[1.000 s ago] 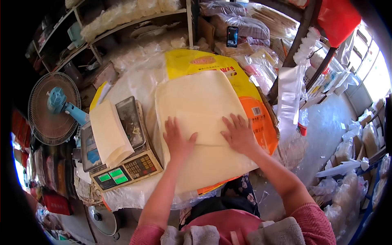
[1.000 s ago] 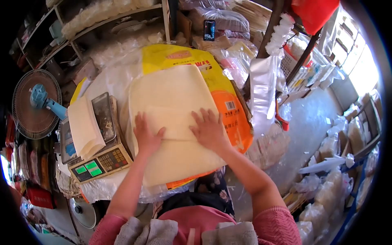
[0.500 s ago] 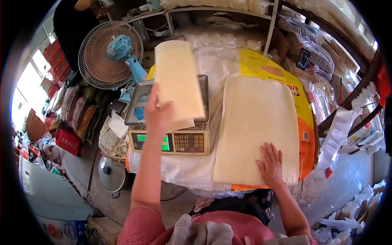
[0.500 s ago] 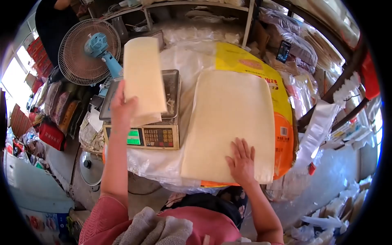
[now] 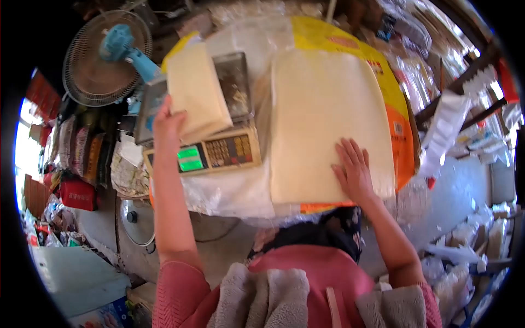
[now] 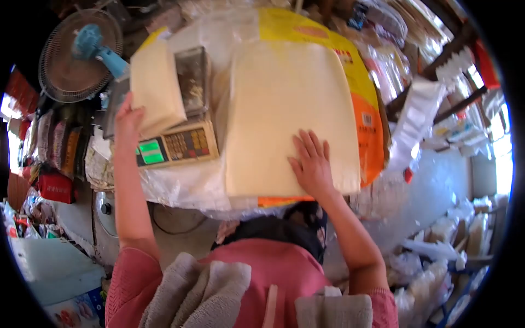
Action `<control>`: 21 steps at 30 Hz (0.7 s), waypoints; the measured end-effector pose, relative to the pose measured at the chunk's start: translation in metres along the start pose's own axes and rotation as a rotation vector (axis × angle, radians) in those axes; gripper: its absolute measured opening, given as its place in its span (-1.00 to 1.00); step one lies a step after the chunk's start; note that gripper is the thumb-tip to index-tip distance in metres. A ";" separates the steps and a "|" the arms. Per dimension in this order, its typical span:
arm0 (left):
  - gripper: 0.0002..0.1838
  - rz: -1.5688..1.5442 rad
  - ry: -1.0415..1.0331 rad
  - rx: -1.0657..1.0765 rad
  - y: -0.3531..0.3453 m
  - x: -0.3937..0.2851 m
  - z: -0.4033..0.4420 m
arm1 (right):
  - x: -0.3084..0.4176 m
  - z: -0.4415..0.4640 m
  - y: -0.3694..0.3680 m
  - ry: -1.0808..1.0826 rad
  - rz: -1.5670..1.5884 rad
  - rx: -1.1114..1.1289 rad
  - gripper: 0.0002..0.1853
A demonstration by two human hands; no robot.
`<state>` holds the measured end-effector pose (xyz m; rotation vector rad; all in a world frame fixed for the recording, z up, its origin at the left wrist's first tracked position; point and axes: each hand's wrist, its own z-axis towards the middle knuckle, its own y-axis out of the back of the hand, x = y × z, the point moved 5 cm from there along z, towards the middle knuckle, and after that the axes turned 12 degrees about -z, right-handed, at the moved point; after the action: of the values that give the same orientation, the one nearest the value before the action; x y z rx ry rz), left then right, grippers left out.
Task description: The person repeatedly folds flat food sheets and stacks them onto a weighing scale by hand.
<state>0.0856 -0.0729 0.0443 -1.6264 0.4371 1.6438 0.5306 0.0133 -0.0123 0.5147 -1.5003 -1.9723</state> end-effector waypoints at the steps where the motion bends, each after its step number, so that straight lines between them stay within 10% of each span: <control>1: -0.28 0.024 0.021 0.005 -0.002 0.001 0.000 | 0.001 0.003 0.001 -0.006 0.001 -0.005 -0.49; 11: -0.39 0.717 -0.782 -0.113 -0.070 -0.041 -0.107 | 0.093 -0.002 0.020 0.493 0.021 -0.031 -0.72; 21: -0.42 0.643 -0.604 0.157 -0.121 0.015 -0.162 | 0.128 0.020 0.007 0.635 -0.163 -0.162 -0.91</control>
<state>0.2855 -0.1056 0.0417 -0.8316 0.7916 2.3868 0.4245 -0.0590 0.0068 1.0951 -0.9164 -1.7829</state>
